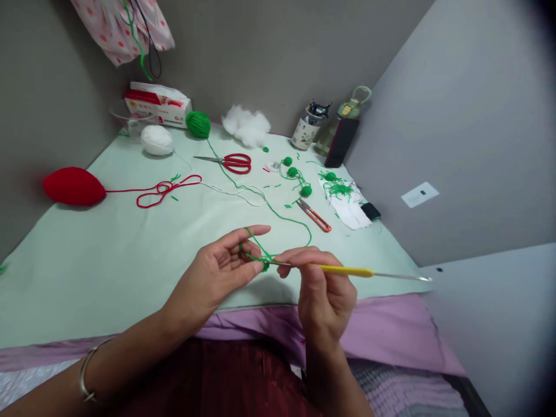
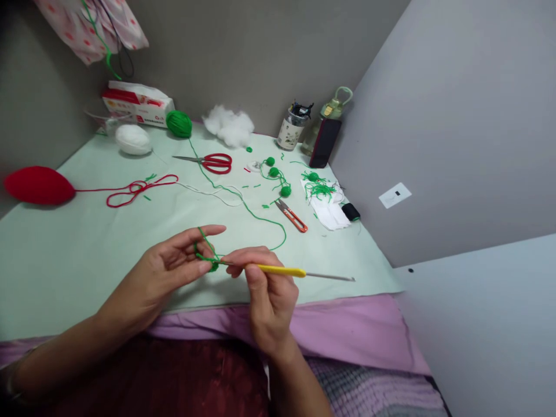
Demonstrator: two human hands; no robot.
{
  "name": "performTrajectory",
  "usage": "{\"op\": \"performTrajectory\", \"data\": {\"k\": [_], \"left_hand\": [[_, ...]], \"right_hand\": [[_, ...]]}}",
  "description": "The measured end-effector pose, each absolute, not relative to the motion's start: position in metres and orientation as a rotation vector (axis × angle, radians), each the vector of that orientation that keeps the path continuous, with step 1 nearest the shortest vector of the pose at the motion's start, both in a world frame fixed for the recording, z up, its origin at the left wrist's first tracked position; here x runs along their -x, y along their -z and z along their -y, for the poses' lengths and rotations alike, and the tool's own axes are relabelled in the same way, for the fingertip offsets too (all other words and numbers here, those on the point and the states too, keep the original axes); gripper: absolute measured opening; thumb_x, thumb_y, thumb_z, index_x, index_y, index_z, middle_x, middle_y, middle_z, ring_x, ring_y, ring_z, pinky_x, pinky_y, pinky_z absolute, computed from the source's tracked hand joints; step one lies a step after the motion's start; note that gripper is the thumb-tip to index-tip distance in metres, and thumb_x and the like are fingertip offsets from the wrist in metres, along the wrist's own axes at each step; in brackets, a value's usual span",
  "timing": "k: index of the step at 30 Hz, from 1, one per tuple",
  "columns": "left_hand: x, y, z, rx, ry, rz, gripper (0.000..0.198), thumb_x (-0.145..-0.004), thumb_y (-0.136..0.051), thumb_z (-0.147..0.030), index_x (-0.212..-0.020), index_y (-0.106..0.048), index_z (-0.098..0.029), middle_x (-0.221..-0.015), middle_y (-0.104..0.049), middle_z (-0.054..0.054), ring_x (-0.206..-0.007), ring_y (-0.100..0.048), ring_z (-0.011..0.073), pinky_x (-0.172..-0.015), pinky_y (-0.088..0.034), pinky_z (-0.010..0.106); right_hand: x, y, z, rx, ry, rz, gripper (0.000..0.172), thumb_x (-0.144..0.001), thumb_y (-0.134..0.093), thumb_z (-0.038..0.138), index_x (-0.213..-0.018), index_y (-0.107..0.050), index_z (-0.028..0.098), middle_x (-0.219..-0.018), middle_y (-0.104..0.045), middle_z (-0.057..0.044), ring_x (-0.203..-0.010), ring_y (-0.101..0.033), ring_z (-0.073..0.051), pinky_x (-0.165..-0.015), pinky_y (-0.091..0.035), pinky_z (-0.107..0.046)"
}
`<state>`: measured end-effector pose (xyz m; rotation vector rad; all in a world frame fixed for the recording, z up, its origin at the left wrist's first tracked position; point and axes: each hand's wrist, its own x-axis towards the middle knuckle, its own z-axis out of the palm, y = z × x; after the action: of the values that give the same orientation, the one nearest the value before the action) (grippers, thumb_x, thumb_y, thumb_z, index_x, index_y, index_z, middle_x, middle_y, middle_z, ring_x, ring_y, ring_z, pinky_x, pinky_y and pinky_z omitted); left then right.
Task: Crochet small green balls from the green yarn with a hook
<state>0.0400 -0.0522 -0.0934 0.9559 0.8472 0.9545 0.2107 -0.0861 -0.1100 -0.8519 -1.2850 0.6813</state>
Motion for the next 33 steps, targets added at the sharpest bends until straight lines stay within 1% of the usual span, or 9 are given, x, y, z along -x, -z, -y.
{"op": "performTrajectory", "data": {"k": [5, 8, 14, 19, 21, 25, 27, 30, 33], "left_hand": [[-0.041, 0.09, 0.052, -1.01, -0.965, -0.904, 0.043, -0.081, -0.084, -0.025, -0.123, -0.077, -0.027, -0.086, -0.064, -0.001, -0.085, -0.061, 0.0148, -0.082, -0.051, 0.026], [-0.04, 0.089, 0.052, -1.002, -0.977, -0.915, 0.04, -0.08, -0.084, -0.023, -0.12, -0.078, -0.027, -0.087, -0.064, -0.001, -0.085, -0.061, 0.0135, -0.081, -0.051, 0.024], [-0.039, 0.089, 0.053, -1.031, -0.98, -0.9, 0.039, -0.081, -0.084, -0.022, -0.12, -0.078, -0.028, -0.086, -0.065, -0.002, -0.086, -0.062, 0.0122, -0.085, -0.051, 0.023], [-0.04, 0.09, 0.053, -1.025, -0.996, -0.928, 0.039, -0.08, -0.084, -0.023, -0.119, -0.079, -0.028, -0.086, -0.065, -0.002, -0.086, -0.063, 0.0132, -0.084, -0.052, 0.024], [-0.04, 0.09, 0.054, -1.047, -1.01, -0.953, 0.039, -0.08, -0.085, -0.024, -0.118, -0.079, -0.027, -0.086, -0.066, -0.002, -0.087, -0.063, 0.014, -0.086, -0.052, 0.025], [-0.042, 0.087, 0.055, -1.107, -1.042, -1.018, 0.038, -0.079, -0.084, -0.022, -0.117, -0.08, -0.026, -0.083, -0.068, -0.002, -0.086, -0.065, 0.0161, -0.09, -0.053, 0.029], [-0.042, 0.087, 0.055, -1.109, -1.051, -1.025, 0.039, -0.078, -0.084, -0.021, -0.116, -0.08, -0.026, -0.08, -0.068, -0.002, -0.083, -0.065, 0.0163, -0.089, -0.054, 0.029], [-0.042, 0.088, 0.055, -1.033, -1.036, -0.948, 0.047, -0.077, -0.086, -0.02, -0.123, -0.077, -0.026, -0.08, -0.068, -0.003, -0.08, -0.064, 0.0131, -0.083, -0.053, 0.025], [-0.041, 0.089, 0.053, -0.799, -0.907, -0.781, 0.06, -0.077, -0.088, -0.023, -0.135, -0.07, -0.024, -0.076, -0.064, -0.004, -0.065, -0.056, 0.0083, -0.065, -0.051, 0.019]], "right_hand": [[-0.211, 0.106, 0.089, 0.858, -0.554, 1.428, 0.024, -0.105, -0.05, 0.017, -0.107, -0.073, 0.023, -0.093, -0.075, -0.004, -0.082, -0.068, -0.017, -0.071, -0.057, -0.035], [-0.212, 0.105, 0.09, 0.873, -0.5, 1.478, 0.024, -0.105, -0.049, 0.016, -0.108, -0.072, 0.023, -0.094, -0.075, -0.005, -0.085, -0.07, -0.018, -0.073, -0.058, -0.037], [-0.213, 0.107, 0.092, 0.884, -0.387, 1.532, 0.024, -0.103, -0.05, 0.015, -0.111, -0.071, 0.024, -0.095, -0.077, -0.006, -0.086, -0.072, -0.021, -0.071, -0.06, -0.04], [-0.215, 0.109, 0.092, 0.903, -0.326, 1.64, 0.023, -0.102, -0.051, 0.015, -0.113, -0.069, 0.024, -0.096, -0.077, -0.007, -0.091, -0.074, -0.023, -0.075, -0.062, -0.042], [-0.216, 0.108, 0.092, 0.886, -0.282, 1.671, 0.024, -0.102, -0.05, 0.014, -0.116, -0.068, 0.024, -0.097, -0.077, -0.007, -0.091, -0.074, -0.022, -0.075, -0.062, -0.041], [-0.214, 0.107, 0.092, 0.942, -0.119, 1.8, 0.025, -0.101, -0.053, 0.013, -0.119, -0.067, 0.023, -0.107, -0.077, -0.01, -0.094, -0.074, -0.021, -0.076, -0.063, -0.036], [-0.212, 0.111, 0.093, 0.99, -0.039, 1.85, 0.03, -0.1, -0.056, 0.012, -0.125, -0.067, 0.025, -0.109, -0.077, -0.009, -0.096, -0.074, -0.021, -0.076, -0.064, -0.035], [-0.208, 0.12, 0.097, 1.024, 0.128, 1.826, 0.042, -0.097, -0.061, 0.01, -0.134, -0.066, 0.029, -0.109, -0.077, -0.007, -0.097, -0.074, -0.022, -0.077, -0.065, -0.037], [-0.206, 0.127, 0.098, 1.037, 0.249, 1.809, 0.046, -0.093, -0.067, 0.009, -0.135, -0.068, 0.03, -0.111, -0.075, -0.007, -0.1, -0.073, -0.023, -0.08, -0.064, -0.037]]}}
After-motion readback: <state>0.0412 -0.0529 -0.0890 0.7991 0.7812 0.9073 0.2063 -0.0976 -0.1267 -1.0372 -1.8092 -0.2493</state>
